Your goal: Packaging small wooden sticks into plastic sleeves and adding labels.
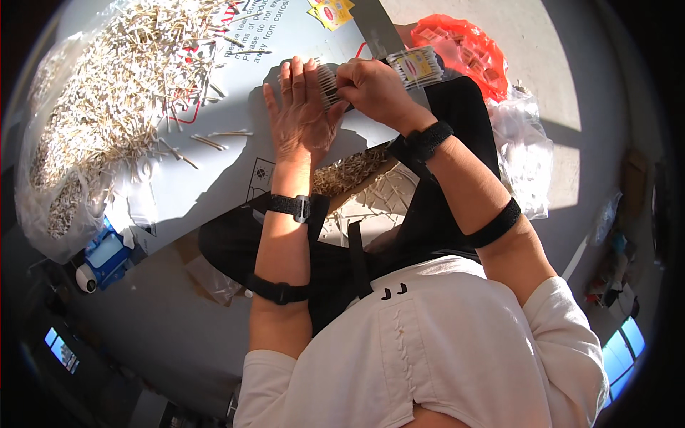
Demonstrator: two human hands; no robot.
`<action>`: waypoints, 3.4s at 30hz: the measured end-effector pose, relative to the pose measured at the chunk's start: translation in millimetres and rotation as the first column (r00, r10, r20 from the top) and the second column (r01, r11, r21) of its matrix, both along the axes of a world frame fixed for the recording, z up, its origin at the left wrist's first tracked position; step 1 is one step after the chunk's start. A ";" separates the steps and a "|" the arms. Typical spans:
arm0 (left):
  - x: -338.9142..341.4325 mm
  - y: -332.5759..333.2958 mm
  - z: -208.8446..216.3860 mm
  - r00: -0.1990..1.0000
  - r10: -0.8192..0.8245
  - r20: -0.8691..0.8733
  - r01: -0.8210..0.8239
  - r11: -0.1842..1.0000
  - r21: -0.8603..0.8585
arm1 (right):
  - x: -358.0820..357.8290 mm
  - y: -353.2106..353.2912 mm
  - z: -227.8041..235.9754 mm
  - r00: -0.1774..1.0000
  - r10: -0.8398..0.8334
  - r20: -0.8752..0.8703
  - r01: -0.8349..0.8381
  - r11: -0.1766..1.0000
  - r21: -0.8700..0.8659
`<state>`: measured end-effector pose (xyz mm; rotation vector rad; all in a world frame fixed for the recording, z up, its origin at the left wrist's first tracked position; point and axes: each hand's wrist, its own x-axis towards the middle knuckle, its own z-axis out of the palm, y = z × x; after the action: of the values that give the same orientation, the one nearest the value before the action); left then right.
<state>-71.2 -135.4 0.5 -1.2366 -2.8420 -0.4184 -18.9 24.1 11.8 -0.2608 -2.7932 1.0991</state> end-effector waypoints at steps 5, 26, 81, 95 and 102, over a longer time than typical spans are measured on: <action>-1.3 -3.7 -3.1 0.999 0.013 0.048 -0.018 0.994 0.108 | 11.9 2.4 -3.4 0.985 -0.106 -0.138 0.074 0.973 -0.221; 20.6 -17.9 3.1 0.987 0.154 -0.048 -0.153 0.988 0.025 | 39.2 -16.4 0.4 0.978 -0.151 -0.146 0.140 0.986 -0.086; 7.2 -14.5 -2.4 0.997 0.061 -0.041 -0.062 0.998 -0.008 | 16.1 -17.0 1.0 0.980 -0.141 -0.141 0.143 0.990 0.003; 7.6 -13.8 1.3 0.998 0.049 -0.041 -0.049 0.999 0.003 | 23.6 -13.5 -2.2 0.968 -0.135 -0.212 0.119 0.989 -0.088; 7.8 -14.7 2.7 0.999 0.031 -0.028 -0.030 0.999 0.029 | 44.7 -14.4 0.6 0.980 -0.054 -0.189 0.040 0.996 -0.079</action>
<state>-63.4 -150.0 3.2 -1.1830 -2.8169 -0.4344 25.9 9.7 12.3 -0.2150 -2.5684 1.1544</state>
